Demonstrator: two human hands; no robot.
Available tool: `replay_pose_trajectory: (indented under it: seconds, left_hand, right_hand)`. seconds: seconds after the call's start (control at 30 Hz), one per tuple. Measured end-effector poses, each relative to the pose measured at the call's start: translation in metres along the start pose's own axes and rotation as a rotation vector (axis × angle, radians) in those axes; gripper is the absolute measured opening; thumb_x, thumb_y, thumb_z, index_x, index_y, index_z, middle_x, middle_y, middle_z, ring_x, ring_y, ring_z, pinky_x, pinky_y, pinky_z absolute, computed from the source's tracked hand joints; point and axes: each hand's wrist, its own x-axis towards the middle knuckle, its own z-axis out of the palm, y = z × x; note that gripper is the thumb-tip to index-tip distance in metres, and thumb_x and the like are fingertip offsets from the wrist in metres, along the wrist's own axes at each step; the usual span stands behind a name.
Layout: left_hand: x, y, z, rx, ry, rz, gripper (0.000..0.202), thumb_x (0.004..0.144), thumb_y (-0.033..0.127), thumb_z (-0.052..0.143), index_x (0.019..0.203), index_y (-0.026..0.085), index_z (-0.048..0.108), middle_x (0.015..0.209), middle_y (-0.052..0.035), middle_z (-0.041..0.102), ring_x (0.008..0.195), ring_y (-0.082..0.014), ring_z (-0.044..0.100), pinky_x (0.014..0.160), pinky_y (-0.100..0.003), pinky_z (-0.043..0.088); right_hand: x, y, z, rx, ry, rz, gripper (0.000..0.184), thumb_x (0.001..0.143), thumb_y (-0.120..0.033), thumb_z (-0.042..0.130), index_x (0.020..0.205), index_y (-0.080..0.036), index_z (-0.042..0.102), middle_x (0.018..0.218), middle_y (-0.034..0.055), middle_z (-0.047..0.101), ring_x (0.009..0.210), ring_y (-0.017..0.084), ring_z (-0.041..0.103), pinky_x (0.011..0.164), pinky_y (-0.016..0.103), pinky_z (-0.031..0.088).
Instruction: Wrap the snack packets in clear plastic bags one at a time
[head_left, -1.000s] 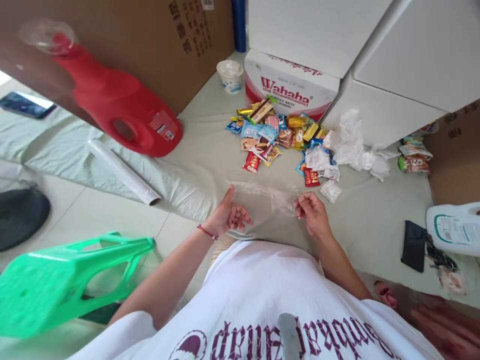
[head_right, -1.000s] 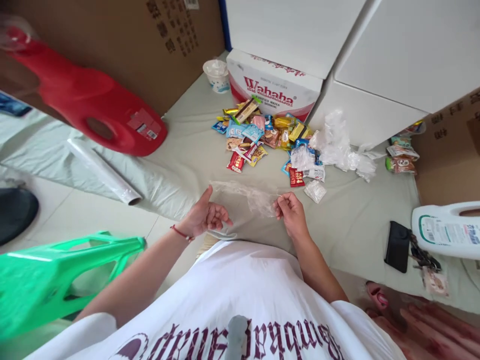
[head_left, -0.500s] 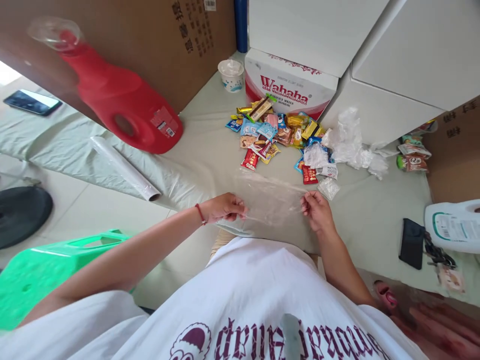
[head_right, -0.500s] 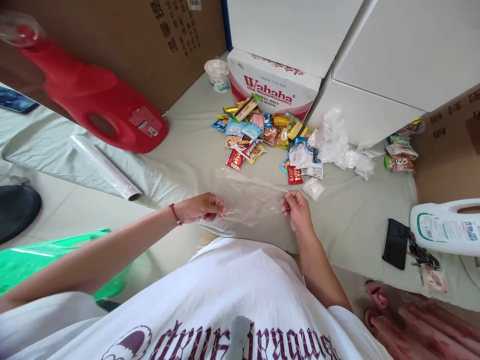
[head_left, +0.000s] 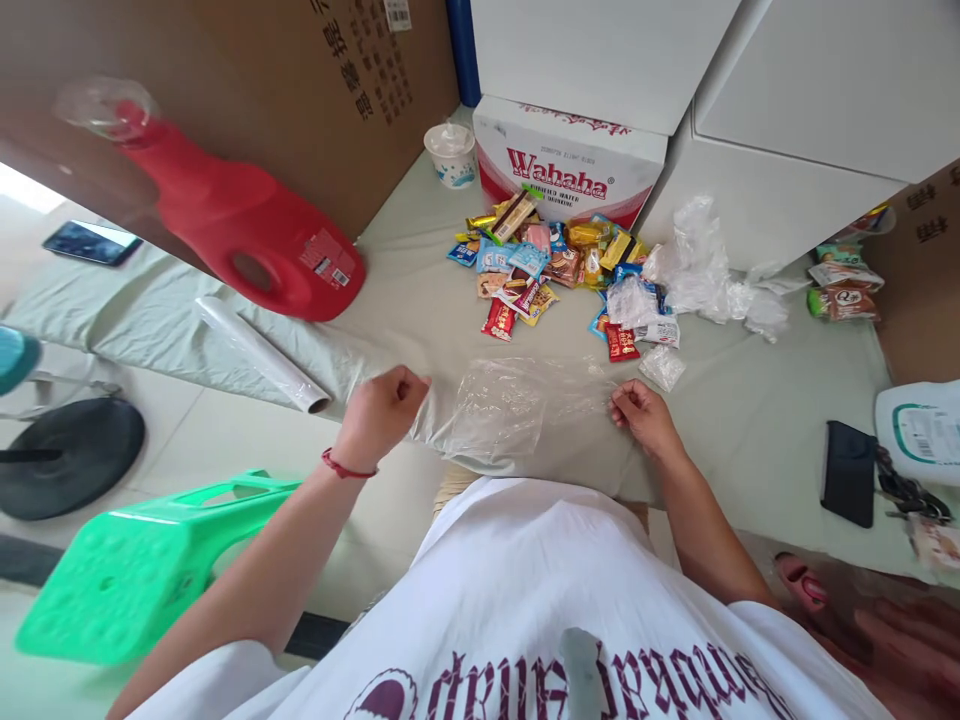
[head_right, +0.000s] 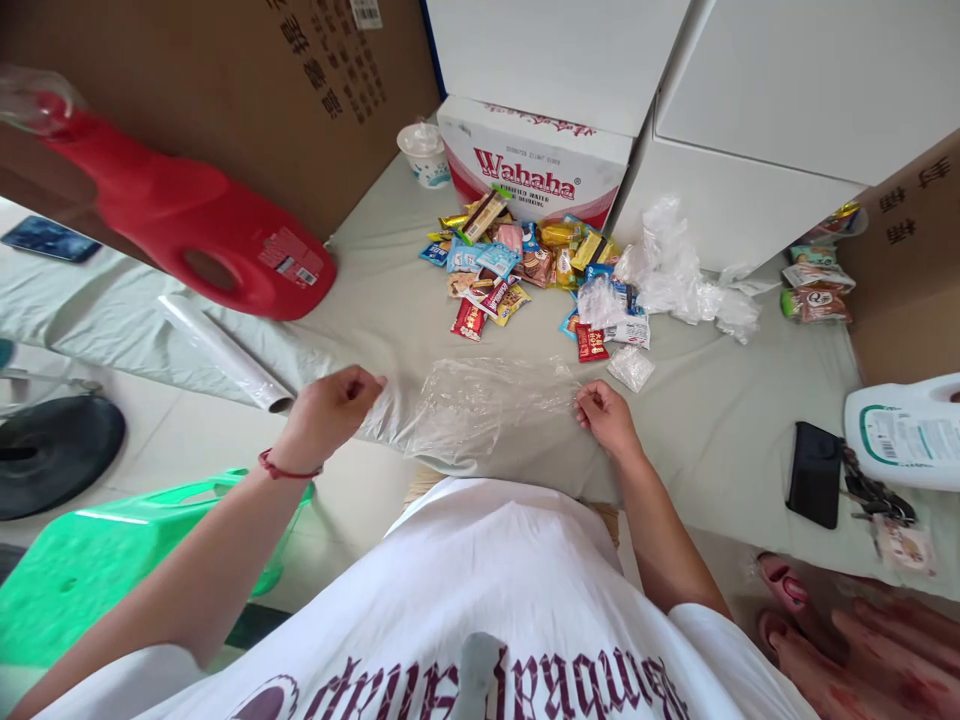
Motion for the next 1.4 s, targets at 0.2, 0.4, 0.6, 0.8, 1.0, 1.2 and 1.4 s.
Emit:
replay_pose_trajectory:
  seconds: [0.2,0.4,0.6,0.8,1.0,1.2,1.4]
  left_hand:
    - [0.015,0.05,0.064,0.129,-0.106,0.441,0.023,0.094,0.031,0.049,0.086,0.02,0.067,0.088,-0.0062,0.07,0.084,-0.0197,0.065,0.08,-0.033,0.051]
    - [-0.003,0.011,0.131,0.406,-0.225,0.744,0.037,0.098,0.033,0.05,0.128,0.02,0.067,0.148,-0.0136,0.059,0.143,-0.0306,0.047,0.12,-0.054,0.033]
    - [-0.028,-0.01,0.137,0.455,-0.204,0.784,0.059,0.102,0.049,0.04,0.155,0.023,0.044,0.164,-0.0124,0.04,0.153,-0.0307,0.035,0.127,-0.063,0.007]
    - [-0.02,-0.021,0.125,0.485,-0.277,0.917,0.061,0.103,0.056,0.036,0.159,0.03,0.037,0.167,-0.0088,0.033,0.156,-0.0282,0.028,0.126,-0.062,-0.005]
    - [0.011,-0.046,0.099,0.473,-0.297,0.994,0.068,0.1,0.061,0.041,0.161,0.032,0.032,0.166,-0.0115,0.035,0.154,-0.0313,0.033,0.125,-0.063,-0.004]
    - [0.027,-0.052,0.086,0.399,-0.322,0.975,0.065,0.102,0.056,0.039,0.161,0.029,0.033,0.163,-0.0141,0.041,0.15,-0.0312,0.039,0.125,-0.064,0.002]
    - [0.016,-0.004,0.079,0.247,0.015,0.857,0.04,0.102,0.036,0.043,0.132,0.022,0.065,0.135,-0.0125,0.066,0.144,-0.0311,0.045,0.119,-0.056,0.03]
  right_hand:
    - [-0.016,0.006,0.0,-0.179,-0.015,-0.152,0.03,0.089,-0.052,0.062,0.087,-0.022,0.059,0.08,-0.0004,0.065,0.063,0.014,0.059,0.062,0.028,0.05]
    - [-0.032,-0.006,-0.033,-0.76,0.163,-0.132,0.02,0.092,-0.039,0.053,0.09,-0.022,0.064,0.084,0.0044,0.068,0.074,0.021,0.061,0.072,0.034,0.048]
    - [0.016,-0.061,0.006,-1.057,0.071,-0.511,0.037,0.1,-0.045,0.05,0.121,-0.018,0.066,0.121,0.0158,0.066,0.117,0.031,0.055,0.102,0.042,0.042]
    - [0.078,-0.067,0.062,-1.015,-0.439,-0.307,0.021,0.09,-0.034,0.065,0.1,-0.017,0.072,0.083,0.0072,0.07,0.085,0.022,0.061,0.075,0.029,0.043]
    - [0.105,-0.058,0.024,-0.654,-0.352,-0.307,0.034,0.086,-0.05,0.059,0.089,-0.018,0.07,0.061,-0.0037,0.051,0.058,0.014,0.045,0.058,0.025,0.034]
    - [0.095,-0.074,0.015,-0.888,-0.013,-0.64,0.032,0.091,-0.037,0.058,0.109,-0.015,0.072,0.1,0.0134,0.065,0.097,0.028,0.056,0.093,0.043,0.044]
    - [0.01,-0.072,0.024,-0.853,-0.475,-0.909,0.044,0.099,-0.046,0.058,0.135,-0.023,0.062,0.128,0.014,0.062,0.119,0.028,0.053,0.105,0.047,0.045]
